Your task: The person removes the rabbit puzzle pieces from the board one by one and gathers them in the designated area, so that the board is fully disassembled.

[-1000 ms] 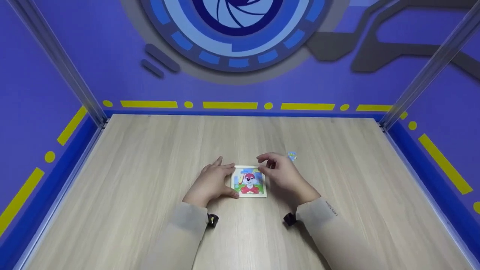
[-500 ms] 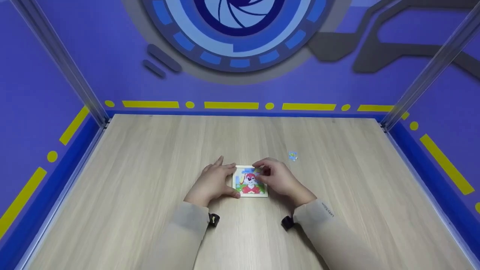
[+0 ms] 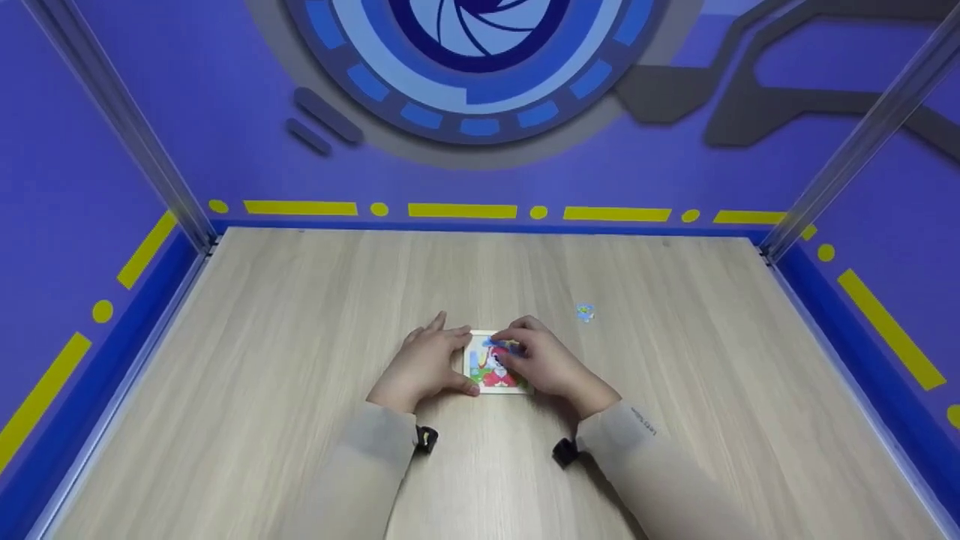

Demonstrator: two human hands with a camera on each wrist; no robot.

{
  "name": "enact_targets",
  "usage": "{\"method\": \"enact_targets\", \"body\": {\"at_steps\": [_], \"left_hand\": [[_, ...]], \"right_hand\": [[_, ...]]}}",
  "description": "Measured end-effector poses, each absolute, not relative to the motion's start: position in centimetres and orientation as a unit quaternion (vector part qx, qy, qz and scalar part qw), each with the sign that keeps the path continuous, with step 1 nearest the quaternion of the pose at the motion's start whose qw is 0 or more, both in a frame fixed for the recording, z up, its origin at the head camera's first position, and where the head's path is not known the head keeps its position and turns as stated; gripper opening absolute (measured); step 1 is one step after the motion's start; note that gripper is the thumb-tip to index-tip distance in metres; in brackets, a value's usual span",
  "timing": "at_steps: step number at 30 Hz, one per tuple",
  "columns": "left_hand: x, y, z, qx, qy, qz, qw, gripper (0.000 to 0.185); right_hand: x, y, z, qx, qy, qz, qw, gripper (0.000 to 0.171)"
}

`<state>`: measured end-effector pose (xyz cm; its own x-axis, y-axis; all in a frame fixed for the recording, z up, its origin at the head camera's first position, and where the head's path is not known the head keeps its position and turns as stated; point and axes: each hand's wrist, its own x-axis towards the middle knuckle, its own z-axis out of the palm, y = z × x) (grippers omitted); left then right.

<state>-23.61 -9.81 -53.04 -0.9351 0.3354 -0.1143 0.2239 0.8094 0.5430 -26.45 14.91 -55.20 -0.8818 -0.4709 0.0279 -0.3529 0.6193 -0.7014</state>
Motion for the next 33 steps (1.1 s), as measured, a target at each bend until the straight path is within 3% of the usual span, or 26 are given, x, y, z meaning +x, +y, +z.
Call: {"method": "enact_targets", "body": {"at_steps": [33], "left_hand": [[-23.6, -9.9, -53.2, 0.155, 0.944, 0.272, 0.103, 0.098]], "right_hand": [[-26.4, 13.5, -54.8, -0.227, 0.912, -0.334, 0.072, 0.030]]}}
